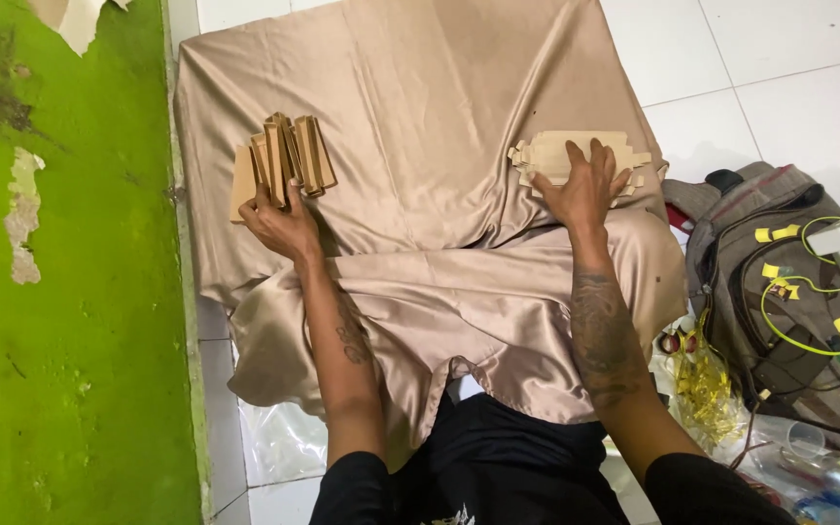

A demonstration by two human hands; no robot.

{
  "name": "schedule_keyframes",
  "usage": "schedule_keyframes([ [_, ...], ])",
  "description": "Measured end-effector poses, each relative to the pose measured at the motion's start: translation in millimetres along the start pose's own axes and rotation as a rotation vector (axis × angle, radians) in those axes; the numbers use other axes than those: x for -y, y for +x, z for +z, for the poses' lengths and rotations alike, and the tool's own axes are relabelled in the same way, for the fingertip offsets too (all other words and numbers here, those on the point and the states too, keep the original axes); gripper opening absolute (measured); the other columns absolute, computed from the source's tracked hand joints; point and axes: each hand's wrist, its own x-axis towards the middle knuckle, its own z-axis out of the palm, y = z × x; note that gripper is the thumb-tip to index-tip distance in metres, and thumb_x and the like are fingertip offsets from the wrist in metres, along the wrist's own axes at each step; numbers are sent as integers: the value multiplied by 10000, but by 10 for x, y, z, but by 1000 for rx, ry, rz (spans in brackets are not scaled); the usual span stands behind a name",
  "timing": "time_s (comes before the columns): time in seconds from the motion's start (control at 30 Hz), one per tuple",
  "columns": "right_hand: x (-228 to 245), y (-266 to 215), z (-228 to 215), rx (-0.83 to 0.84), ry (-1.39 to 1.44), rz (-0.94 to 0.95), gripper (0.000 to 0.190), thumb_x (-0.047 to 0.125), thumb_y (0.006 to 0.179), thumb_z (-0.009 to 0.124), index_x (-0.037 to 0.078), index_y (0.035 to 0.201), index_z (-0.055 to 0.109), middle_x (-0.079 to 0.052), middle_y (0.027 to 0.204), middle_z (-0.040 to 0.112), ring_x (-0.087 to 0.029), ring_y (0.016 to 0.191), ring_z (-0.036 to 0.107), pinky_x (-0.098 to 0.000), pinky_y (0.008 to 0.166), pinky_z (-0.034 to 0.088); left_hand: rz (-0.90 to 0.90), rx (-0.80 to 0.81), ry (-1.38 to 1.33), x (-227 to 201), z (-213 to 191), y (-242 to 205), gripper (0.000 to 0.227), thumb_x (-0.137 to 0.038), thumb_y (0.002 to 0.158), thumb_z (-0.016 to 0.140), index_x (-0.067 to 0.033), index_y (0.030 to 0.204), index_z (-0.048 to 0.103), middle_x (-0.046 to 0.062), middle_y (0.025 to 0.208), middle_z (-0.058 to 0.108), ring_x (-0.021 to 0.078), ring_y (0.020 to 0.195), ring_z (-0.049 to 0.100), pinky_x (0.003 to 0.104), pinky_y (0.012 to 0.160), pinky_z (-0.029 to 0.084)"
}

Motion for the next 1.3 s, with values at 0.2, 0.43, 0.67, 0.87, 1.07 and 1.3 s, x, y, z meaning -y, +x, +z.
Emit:
schedule_keyframes([
  [0.2,-329,133,410,43,-79,-119,405,324,907,781,154,1272,730,-200,1446,593,-410,1442,421,-795,1097,67,158,-33,-36,-436,-267,-41,320,-154,821,858,16,972,632,141,1098,486,420,1037,567,589,862,489],
  [0.43,-571,277,713,31,-99,-264,374,256,999,670,84,1330,693,-204,1331,667,-384,1343,553,-631,1141,306,290,61,-199,-165,27,-262,339,-88,811,814,-35,1134,725,159,1105,539,406,1074,599,535,973,465],
  [0.67,-403,167,346,138,-53,-317,485,131,862,735,-48,1310,676,-337,1386,585,-503,1353,507,-562,1136,390,315,134,-355,-521,-177,-255,290,24,823,781,-43,1104,750,118,1046,560,344,989,635,450,914,521],
  [0.87,-291,81,270,19,-54,-350,263,19,939,605,25,1152,760,-224,1118,732,-427,1121,679,-498,997,512,366,273,-449,-828,-369,-333,229,40,856,749,-26,1075,756,136,1017,591,342,923,653,425,825,550],
  [1.07,-540,220,540,-72,-44,-252,172,133,964,658,155,1080,783,-100,966,760,-332,968,725,-464,862,572,368,365,-515,-801,-266,-531,212,36,844,756,-38,1041,776,129,992,634,330,892,665,403,795,555],
  [1.3,-601,238,503,-153,-56,-362,151,219,951,780,188,1094,817,-172,1175,751,-439,1201,650,-635,1048,418,219,602,-648,-910,-275,-542,128,-106,929,792,-76,1053,787,100,921,699,250,779,703,344,642,559],
])
